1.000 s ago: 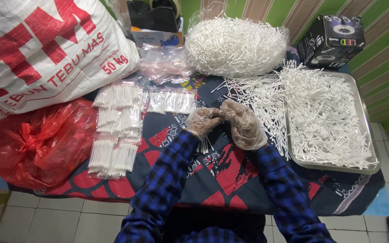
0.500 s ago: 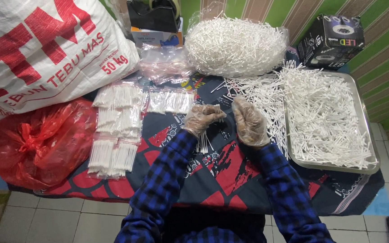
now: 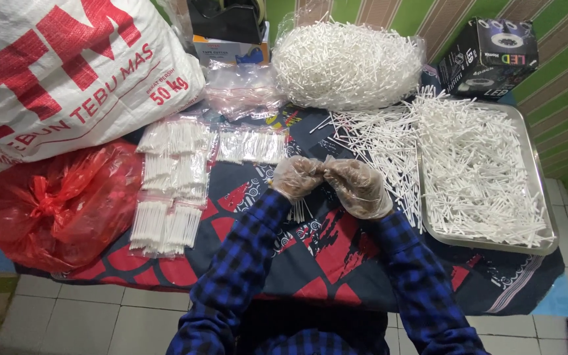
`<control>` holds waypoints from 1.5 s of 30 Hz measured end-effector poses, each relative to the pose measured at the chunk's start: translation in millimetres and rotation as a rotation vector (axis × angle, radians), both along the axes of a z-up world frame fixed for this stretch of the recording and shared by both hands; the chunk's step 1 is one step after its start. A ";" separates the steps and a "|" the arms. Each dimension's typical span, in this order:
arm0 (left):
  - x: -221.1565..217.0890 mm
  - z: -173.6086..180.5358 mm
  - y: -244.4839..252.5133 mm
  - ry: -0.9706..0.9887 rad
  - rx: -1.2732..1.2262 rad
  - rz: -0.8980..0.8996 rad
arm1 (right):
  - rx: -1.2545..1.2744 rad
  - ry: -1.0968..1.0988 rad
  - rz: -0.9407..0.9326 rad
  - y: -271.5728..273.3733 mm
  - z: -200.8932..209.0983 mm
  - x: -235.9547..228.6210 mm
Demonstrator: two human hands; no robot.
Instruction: The person is manually packing small white sticks into clear plastic bags at a workspace.
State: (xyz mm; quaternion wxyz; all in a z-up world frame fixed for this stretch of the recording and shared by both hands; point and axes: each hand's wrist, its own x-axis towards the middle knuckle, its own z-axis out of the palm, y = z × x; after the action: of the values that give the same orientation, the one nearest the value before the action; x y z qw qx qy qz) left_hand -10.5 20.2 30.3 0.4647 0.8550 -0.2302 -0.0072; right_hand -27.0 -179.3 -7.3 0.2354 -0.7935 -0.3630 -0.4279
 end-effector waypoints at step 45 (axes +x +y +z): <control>-101.3 -125.0 36.0 -0.911 0.243 0.739 | 0.290 0.764 0.313 57.0 29.8 -19.8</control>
State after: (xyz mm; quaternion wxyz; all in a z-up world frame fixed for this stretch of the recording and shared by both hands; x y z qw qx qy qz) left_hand -111.8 56.2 -94.7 0.1900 0.8424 -0.0911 0.4960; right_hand -46.8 -122.3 22.6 0.5237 -0.7891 -0.3020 -0.1094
